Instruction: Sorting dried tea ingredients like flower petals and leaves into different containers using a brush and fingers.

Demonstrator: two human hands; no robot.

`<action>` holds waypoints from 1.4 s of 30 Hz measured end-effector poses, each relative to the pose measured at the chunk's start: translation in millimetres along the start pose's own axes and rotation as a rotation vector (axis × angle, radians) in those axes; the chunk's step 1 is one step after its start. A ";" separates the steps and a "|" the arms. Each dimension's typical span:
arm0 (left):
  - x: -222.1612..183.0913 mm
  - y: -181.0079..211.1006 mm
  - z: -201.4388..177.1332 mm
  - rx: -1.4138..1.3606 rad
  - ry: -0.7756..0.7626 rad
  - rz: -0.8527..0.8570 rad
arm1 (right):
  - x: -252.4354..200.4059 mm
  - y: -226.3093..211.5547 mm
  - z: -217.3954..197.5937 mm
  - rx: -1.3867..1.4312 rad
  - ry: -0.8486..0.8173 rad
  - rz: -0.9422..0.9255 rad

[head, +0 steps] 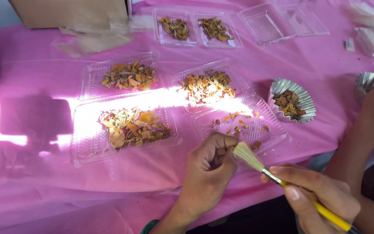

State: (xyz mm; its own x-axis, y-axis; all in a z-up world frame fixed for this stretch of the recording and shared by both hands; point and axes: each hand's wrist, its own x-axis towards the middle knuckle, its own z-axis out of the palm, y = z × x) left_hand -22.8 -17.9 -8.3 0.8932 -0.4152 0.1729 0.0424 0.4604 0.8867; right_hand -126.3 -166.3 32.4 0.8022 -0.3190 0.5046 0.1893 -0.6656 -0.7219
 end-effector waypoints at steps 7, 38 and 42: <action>-1.7 3.3 1.1 0.074 -0.015 -0.010 | 11.0 8.7 14.9 -0.149 0.123 -0.156; 11.3 6.1 -21.1 0.945 0.004 -0.028 | 100.8 116.1 -21.9 -0.377 -0.239 -0.311; 11.5 5.9 -21.1 0.924 0.034 -0.155 | 101.0 77.9 1.9 -0.153 -0.519 -0.232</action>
State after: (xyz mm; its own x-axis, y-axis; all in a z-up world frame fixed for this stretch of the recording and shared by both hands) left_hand -2.7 -3.4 -10.1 0.9205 -0.3901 0.0243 -0.1973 -0.4101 0.8905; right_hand -29.5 -249.1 26.2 0.9291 0.1931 0.3155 0.3402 -0.7808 -0.5241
